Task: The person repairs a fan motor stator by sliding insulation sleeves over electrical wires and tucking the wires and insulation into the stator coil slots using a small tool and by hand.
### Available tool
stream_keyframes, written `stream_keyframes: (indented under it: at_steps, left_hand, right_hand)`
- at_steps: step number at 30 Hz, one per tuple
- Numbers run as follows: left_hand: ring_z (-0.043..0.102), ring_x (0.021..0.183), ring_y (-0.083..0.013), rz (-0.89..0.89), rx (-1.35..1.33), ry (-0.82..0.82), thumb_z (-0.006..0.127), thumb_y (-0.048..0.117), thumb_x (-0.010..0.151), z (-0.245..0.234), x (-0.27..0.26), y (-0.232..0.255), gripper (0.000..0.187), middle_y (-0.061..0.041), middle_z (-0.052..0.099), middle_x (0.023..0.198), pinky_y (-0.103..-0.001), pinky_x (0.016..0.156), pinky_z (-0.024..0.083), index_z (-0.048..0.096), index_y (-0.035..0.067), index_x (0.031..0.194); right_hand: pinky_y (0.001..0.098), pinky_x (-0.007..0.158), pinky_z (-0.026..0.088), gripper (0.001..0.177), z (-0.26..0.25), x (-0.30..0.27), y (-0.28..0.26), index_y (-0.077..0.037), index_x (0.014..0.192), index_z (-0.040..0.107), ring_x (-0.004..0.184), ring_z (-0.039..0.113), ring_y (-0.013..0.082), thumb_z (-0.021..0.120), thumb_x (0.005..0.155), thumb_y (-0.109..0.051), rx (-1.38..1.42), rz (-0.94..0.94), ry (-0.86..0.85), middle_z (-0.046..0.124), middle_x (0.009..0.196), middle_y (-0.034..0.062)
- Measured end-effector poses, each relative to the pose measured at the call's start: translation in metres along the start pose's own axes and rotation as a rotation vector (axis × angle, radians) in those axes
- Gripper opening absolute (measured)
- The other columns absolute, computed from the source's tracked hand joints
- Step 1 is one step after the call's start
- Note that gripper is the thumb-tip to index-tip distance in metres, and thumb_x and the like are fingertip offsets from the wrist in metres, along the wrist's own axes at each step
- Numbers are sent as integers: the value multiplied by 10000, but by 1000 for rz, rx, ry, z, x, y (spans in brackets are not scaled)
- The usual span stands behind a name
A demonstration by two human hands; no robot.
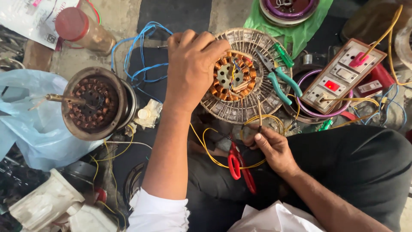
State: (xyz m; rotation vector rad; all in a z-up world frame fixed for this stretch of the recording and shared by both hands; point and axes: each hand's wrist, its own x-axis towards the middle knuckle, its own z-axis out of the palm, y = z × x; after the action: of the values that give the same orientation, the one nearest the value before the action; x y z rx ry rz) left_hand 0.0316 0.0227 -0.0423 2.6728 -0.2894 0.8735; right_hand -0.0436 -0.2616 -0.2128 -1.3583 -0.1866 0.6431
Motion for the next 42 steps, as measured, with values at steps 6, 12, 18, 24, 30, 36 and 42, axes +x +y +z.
stream_keyframes:
  at_steps: [6,12,18,24,30,36,42]
  left_hand:
    - [573,985,-224,12,14,17,718,74,973,3,-2,-2,170,47,653,964,-438,981,419,735,190,1096]
    - [566,984,-219,9,7,9,733,107,972,5,-5,-4,147,44,624,949,-441,962,419,714,192,1091]
    - [567,981,-214,3,1,10,740,139,988,6,-4,-5,112,49,618,940,-431,955,422,709,189,1083]
    - [568,985,-213,4,-7,12,742,148,993,6,-5,-4,109,48,623,946,-426,962,426,710,186,1090]
    - [581,996,-207,-1,-3,11,731,115,991,7,-5,-4,133,54,641,968,-420,994,440,723,196,1096]
    - [582,951,-216,5,2,5,735,92,989,6,-5,-4,125,53,657,938,-413,944,436,743,177,1080]
    - [580,952,-220,8,7,-18,734,88,1003,5,-4,-4,135,43,666,964,-411,966,438,749,164,1114]
  right_hand:
    - [263,811,553,394,0,2,-6,7,1388,606,907,671,107,566,1053,-196,-56,-15,-33,744,1002,58]
    - [261,781,543,354,3,6,-12,11,1342,636,889,668,114,559,1063,-194,-59,-3,-55,743,989,66]
    - [255,758,541,329,4,8,-18,11,1300,651,896,675,115,558,1061,-194,-62,-5,-60,739,1004,56]
    - [248,739,535,344,2,9,-16,4,1317,648,861,670,106,558,1059,-205,-95,-7,-65,742,955,52]
    - [254,723,531,345,0,10,-14,18,1307,645,838,671,113,561,1056,-204,-60,51,-23,741,928,57]
    - [250,745,536,345,2,3,-17,13,1287,671,862,675,109,584,1038,-210,-131,41,-43,755,939,46]
    - [246,767,538,361,4,-1,-21,5,1310,682,850,660,98,610,1023,-202,-155,79,-94,753,904,43]
